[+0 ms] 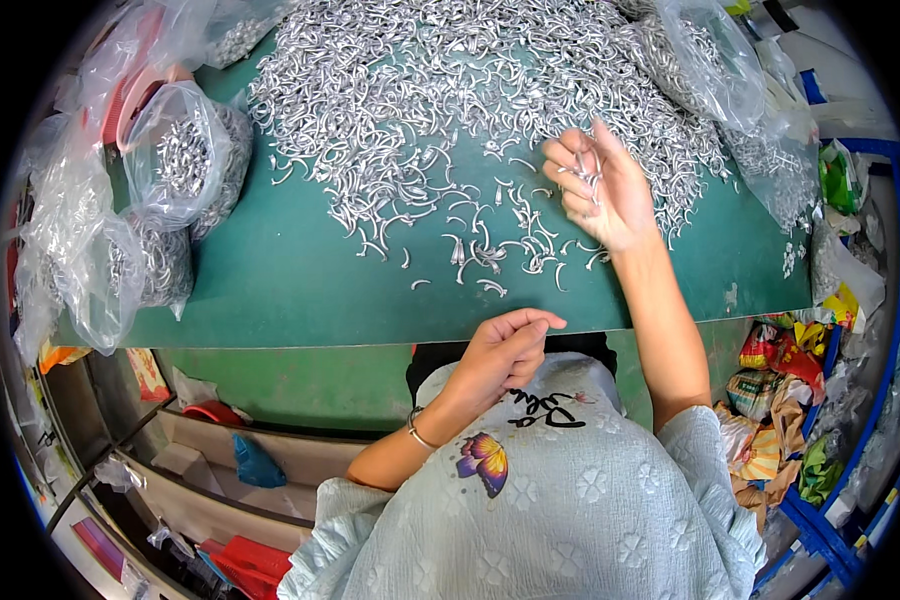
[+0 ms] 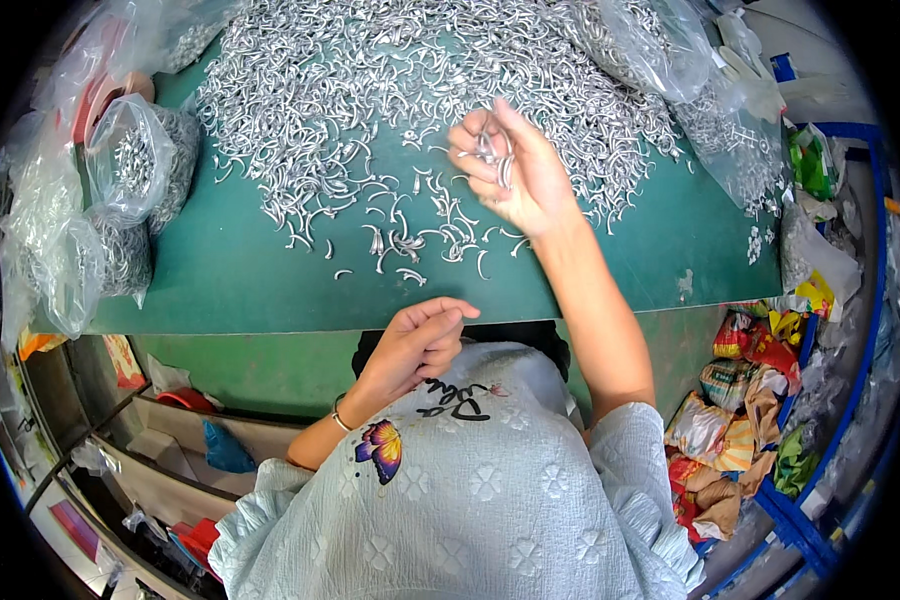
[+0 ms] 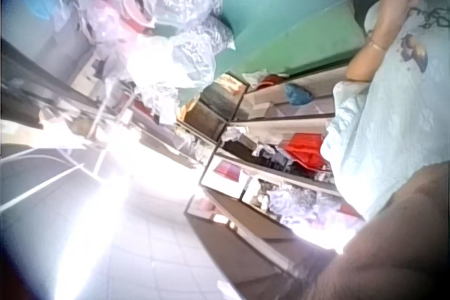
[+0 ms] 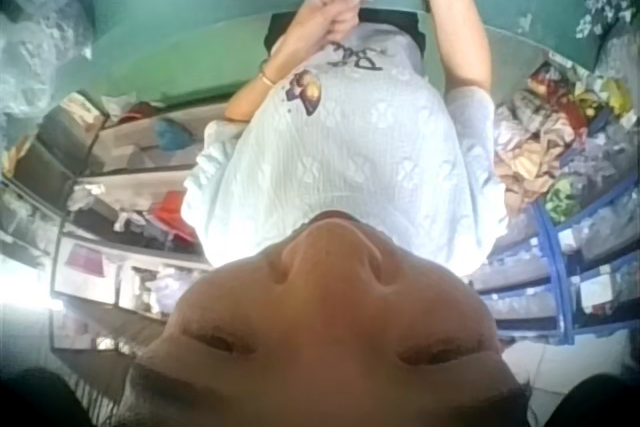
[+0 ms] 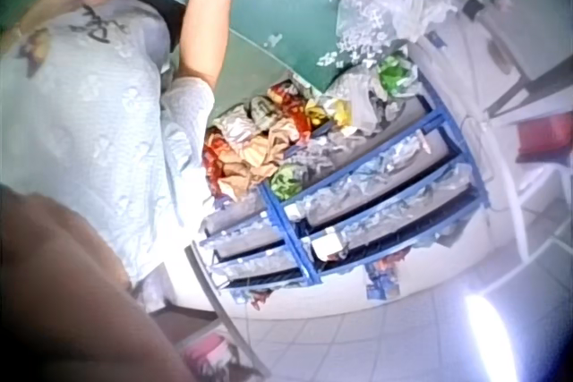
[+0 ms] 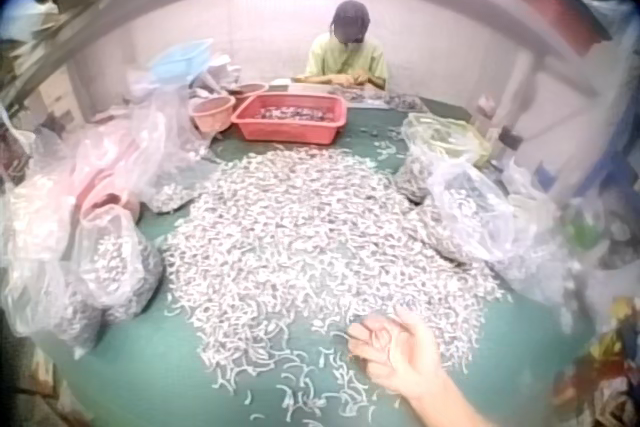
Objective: The person sorts small curved metal parts from a pile on a green workbench by hand, organizing them into separate piles and placing some into clear plastic bags.
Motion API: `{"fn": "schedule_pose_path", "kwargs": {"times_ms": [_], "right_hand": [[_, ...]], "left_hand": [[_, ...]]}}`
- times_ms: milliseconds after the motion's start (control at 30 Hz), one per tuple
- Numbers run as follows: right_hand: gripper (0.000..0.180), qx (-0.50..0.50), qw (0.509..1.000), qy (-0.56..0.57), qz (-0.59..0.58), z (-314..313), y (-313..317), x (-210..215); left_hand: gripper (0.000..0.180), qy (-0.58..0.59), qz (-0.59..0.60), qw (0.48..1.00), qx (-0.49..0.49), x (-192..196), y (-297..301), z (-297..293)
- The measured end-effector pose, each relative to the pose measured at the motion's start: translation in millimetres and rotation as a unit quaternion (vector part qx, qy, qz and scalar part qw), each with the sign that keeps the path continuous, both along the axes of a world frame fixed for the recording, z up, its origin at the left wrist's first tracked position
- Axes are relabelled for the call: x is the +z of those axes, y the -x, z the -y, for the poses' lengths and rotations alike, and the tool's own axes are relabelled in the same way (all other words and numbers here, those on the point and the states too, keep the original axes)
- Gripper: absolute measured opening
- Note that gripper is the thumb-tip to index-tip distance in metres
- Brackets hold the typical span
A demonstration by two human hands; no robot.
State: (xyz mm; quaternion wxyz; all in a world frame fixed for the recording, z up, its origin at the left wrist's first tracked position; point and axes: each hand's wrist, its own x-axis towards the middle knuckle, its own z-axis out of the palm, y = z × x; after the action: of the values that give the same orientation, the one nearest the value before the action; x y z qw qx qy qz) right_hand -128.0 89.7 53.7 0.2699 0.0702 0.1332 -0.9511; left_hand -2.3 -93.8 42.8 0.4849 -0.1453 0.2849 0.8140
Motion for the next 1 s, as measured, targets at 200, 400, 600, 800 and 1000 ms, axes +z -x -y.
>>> {"fn": "schedule_pose_path", "kwargs": {"times_ms": [200, 400, 600, 800, 1000], "right_hand": [[0.015, 0.027, 0.321, -0.89, -0.324, 23.3, 6.8, -8.7], [0.014, 0.046, 0.795, -0.559, -0.229, -4.9, 12.5, -3.1], [0.021, 0.002, 0.999, 0.033, -0.007, 3.9, -2.0, -11.0], [0.031, 0.022, 0.987, -0.142, -0.07, 1.6, 1.2, -14.6], [0.027, 0.027, 0.962, -0.263, -0.064, 4.9, -10.6, 5.5]], "left_hand": [[0.02, 0.003, -0.007, 1.0, 0.0, 1.7, 0.6, 0.9], [0.02, -0.004, -0.013, 1.0, 0.018, 4.9, 0.5, 5.7], [0.019, -0.016, -0.004, 0.999, 0.038, 7.1, 3.6, 10.7], [0.011, 0.484, -0.452, 0.746, 0.072, 16.7, 53.3, 38.8], [0.016, 0.536, -0.678, 0.503, -0.009, 0.6, 119.3, 41.5]]}}
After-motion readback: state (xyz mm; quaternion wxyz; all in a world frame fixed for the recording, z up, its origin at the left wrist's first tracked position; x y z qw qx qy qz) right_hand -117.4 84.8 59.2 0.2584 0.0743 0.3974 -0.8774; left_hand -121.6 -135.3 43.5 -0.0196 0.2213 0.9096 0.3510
